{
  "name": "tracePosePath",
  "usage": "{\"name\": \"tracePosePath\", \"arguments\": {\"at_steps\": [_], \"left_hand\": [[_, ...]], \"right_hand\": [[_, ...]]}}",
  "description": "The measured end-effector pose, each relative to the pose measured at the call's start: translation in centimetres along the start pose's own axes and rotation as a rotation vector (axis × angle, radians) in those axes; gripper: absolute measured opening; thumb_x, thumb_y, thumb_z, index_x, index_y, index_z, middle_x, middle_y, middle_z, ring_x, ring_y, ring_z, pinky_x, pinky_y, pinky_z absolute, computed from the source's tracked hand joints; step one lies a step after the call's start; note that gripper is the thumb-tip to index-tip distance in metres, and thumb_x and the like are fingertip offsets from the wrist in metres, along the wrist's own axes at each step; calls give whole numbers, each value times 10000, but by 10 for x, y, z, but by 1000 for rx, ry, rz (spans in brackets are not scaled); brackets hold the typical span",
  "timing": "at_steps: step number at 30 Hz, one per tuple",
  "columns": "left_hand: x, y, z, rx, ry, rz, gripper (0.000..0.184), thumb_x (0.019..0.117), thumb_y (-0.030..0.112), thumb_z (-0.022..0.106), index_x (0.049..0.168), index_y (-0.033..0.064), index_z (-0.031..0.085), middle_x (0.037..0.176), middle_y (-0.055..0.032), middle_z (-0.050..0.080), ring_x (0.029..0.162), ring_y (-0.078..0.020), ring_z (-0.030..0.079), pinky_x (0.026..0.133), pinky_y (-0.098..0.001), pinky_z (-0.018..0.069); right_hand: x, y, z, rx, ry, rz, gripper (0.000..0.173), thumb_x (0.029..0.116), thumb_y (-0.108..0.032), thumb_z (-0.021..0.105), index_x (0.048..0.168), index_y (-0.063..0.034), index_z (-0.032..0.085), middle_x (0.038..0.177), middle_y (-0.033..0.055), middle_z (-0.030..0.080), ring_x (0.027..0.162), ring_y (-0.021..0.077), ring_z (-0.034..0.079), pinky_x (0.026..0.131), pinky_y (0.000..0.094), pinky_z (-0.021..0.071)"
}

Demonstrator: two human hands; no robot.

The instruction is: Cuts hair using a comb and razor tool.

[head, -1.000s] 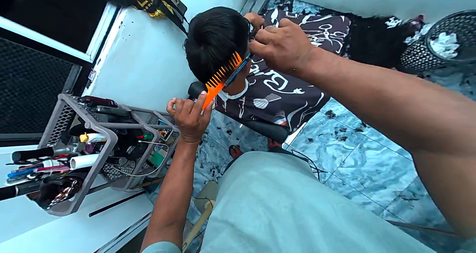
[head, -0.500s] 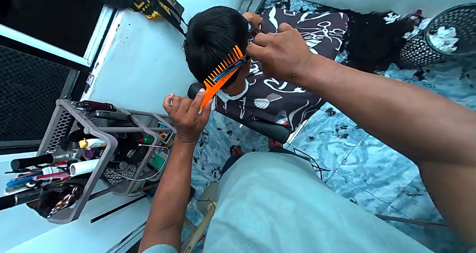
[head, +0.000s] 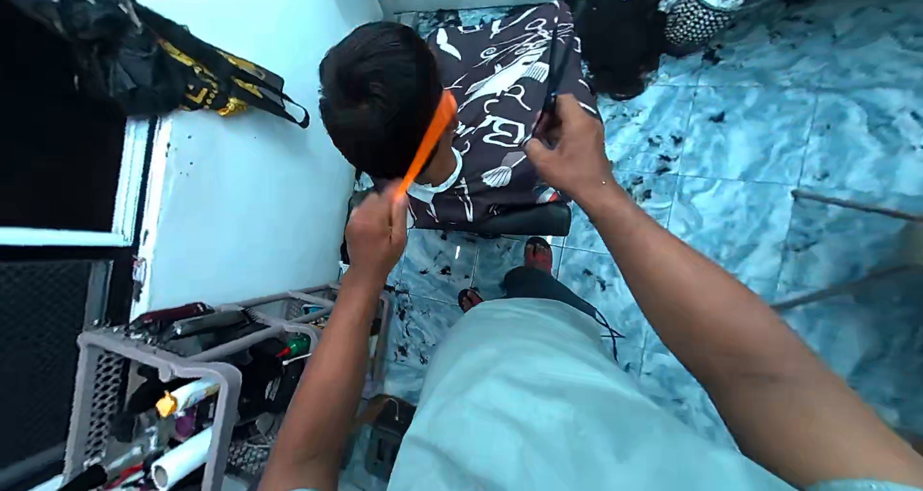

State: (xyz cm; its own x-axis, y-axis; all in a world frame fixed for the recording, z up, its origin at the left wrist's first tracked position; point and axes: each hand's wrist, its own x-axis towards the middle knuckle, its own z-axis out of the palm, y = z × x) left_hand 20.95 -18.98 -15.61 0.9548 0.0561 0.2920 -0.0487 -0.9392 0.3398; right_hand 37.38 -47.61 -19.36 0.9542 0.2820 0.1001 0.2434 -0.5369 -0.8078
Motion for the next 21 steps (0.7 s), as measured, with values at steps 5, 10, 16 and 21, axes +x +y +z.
{"name": "tracePosePath", "arguments": {"at_steps": [5, 10, 16, 21], "left_hand": [[-46, -25, 16, 238, 18, 172, 373, 967, 375, 685, 1251, 138, 735, 817, -95, 651, 795, -287, 620, 773, -487, 473], [-20, -16, -14, 350, 192, 172, 328, 951, 359, 717, 1204, 157, 766, 773, -73, 640, 764, -257, 596, 800, -459, 449], [2, 5, -47, 357, 276, 252, 325, 934, 326, 750, 1186, 121, 770, 739, -68, 604, 744, -239, 557, 831, -442, 419], [11, 7, -52, 369, 290, 293, 321, 933, 327, 747, 1182, 127, 775, 718, -57, 591, 730, -230, 549, 822, -436, 417]], "right_hand": [[-15, 20, 20, -262, -124, -111, 248, 945, -52, 554, 1163, -33, 672, 1111, 199, 690, 1006, 399, 693, 837, 629, 548], [26, -8, 46, -397, -203, -576, 251, 900, -90, 611, 1149, -75, 642, 1143, 179, 645, 1079, 391, 642, 795, 614, 477], [42, -31, 44, -271, -260, -681, 217, 921, -12, 559, 1114, -42, 653, 1027, 193, 662, 865, 397, 681, 668, 555, 526], [44, -40, 39, -257, -248, -655, 312, 864, -147, 689, 1162, -71, 636, 1111, 174, 622, 1012, 381, 642, 760, 573, 508]]}}
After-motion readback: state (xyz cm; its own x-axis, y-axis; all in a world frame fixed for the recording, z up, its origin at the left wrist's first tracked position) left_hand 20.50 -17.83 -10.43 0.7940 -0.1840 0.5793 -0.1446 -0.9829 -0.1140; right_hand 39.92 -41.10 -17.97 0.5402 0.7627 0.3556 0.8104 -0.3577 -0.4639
